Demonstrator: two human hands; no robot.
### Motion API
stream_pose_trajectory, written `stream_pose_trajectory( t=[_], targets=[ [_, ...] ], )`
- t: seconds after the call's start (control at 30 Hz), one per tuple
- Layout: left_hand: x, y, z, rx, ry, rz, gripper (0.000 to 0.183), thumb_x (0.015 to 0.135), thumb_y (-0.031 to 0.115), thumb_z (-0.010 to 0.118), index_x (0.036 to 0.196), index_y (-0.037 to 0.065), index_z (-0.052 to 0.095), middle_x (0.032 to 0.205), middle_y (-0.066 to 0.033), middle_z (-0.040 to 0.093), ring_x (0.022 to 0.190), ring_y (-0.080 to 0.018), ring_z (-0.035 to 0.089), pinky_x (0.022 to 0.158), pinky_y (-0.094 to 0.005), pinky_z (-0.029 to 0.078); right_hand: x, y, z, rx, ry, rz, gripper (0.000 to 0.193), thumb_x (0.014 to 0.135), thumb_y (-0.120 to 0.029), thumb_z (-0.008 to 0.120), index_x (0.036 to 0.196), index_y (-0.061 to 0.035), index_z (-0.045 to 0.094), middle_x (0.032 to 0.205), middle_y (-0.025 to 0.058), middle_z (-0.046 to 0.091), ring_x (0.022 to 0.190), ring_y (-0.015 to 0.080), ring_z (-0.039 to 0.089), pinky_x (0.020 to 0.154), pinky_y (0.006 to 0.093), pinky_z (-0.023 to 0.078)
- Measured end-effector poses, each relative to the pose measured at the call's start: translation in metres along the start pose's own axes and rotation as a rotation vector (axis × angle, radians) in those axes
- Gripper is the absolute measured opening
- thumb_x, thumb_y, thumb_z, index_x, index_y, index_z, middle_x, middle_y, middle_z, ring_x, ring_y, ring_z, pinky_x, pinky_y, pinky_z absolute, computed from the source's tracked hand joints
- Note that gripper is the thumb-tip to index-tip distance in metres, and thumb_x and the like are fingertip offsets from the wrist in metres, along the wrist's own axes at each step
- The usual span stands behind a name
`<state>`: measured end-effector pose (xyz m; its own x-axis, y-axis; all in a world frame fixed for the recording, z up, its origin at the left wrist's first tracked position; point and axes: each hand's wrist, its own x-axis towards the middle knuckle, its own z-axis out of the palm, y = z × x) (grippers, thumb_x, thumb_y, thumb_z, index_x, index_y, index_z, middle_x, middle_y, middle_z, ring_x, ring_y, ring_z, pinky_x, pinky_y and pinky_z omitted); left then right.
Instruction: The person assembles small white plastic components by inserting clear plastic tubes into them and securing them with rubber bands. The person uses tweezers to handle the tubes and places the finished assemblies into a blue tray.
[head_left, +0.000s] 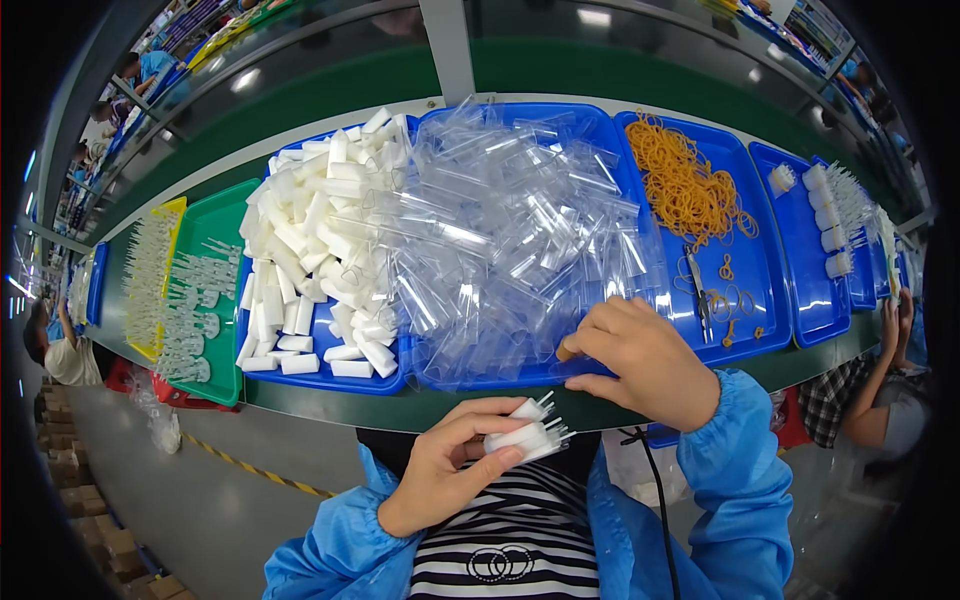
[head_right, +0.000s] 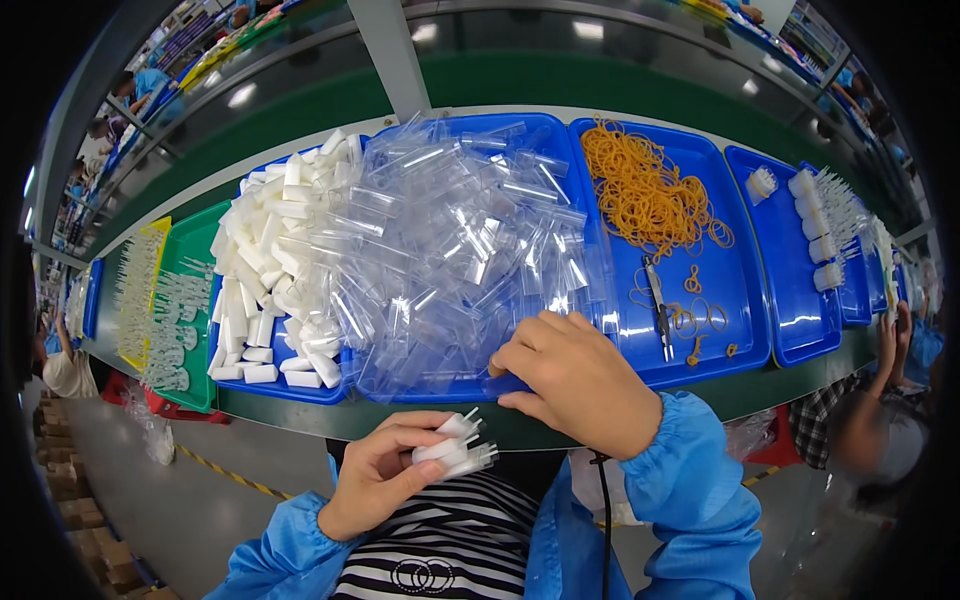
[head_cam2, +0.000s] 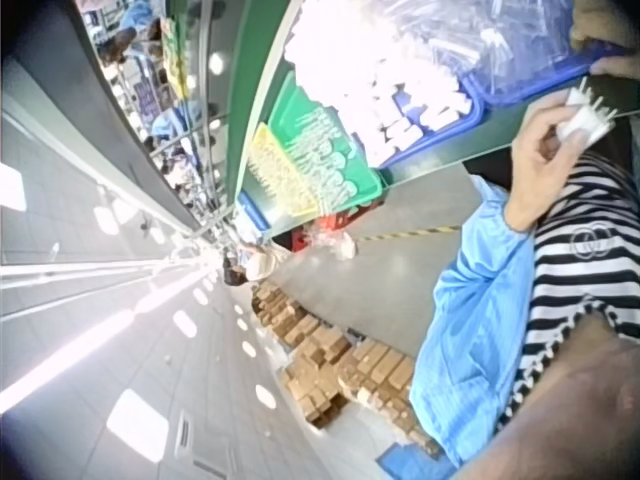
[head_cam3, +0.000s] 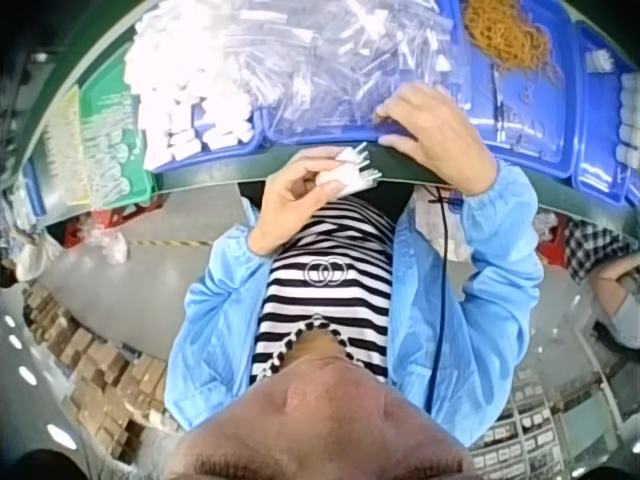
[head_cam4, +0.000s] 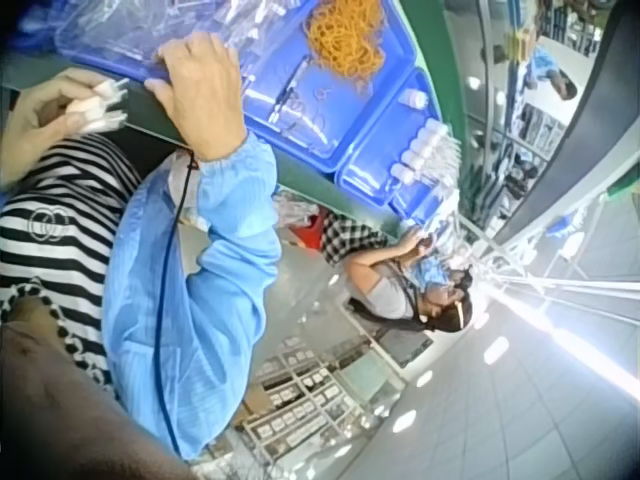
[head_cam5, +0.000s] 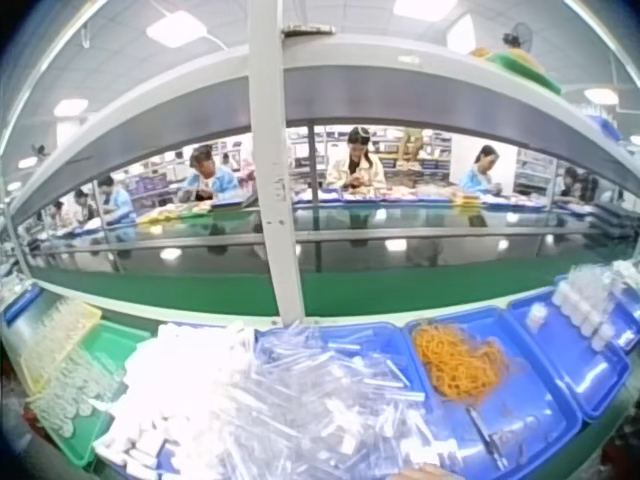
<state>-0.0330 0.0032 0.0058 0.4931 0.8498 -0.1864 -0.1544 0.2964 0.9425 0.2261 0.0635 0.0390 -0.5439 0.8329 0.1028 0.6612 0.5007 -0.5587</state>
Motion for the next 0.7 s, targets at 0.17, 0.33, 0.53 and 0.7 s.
stream_pose_trajectory(
  t=[0.17,0.33,0.53,0.7],
  targets=[
    [0.001,0.007,0.005,0.043,0.032,0.075,0.027,0.09,-0.006,0.065,0.117,-0.007,0.062,0.135,-0.0224,0.052,0.122,-0.0282,0.058,0.102,-0.04,0.05,-0.005,-0.008,-0.003,0.546,0.163,0.273,0.027,0.088,-0.009,0.071,0.112,-0.0022,0.06,0.099,0.0098,0.067,0.09,0.0184,0.066,0.085,0.0319,0.05],
    [0.008,0.015,0.011,0.217,0.178,0.245,0.027,0.089,0.0,0.07,0.116,-0.002,0.069,0.132,-0.0163,0.058,0.109,-0.02,0.064,0.083,-0.0282,0.058,-0.006,-0.03,0.008,1.167,0.442,0.375,0.038,0.095,-0.005,0.062,0.128,0.0046,0.046,0.102,0.0159,0.068,0.097,0.0188,0.066,0.091,0.0329,0.051],
    [0.014,0.016,0.015,0.191,0.251,0.296,0.028,0.088,-0.001,0.07,0.116,-0.002,0.069,0.131,-0.0192,0.057,0.104,-0.0188,0.066,0.077,-0.0249,0.057,-0.014,-0.054,0.017,0.919,0.577,0.297,0.038,0.093,-0.005,0.067,0.125,0.0035,0.048,0.104,0.0163,0.069,0.101,0.0186,0.065,0.093,0.0322,0.048],
    [0.012,0.016,0.016,0.191,0.27,0.32,0.027,0.089,-0.001,0.07,0.116,-0.002,0.069,0.131,-0.0193,0.057,0.105,-0.0185,0.066,0.076,-0.0241,0.056,-0.012,-0.055,0.021,0.863,0.581,0.279,0.037,0.091,-0.005,0.069,0.122,0.0024,0.05,0.106,0.015,0.069,0.101,0.0173,0.065,0.092,0.0312,0.047]
  ],
)
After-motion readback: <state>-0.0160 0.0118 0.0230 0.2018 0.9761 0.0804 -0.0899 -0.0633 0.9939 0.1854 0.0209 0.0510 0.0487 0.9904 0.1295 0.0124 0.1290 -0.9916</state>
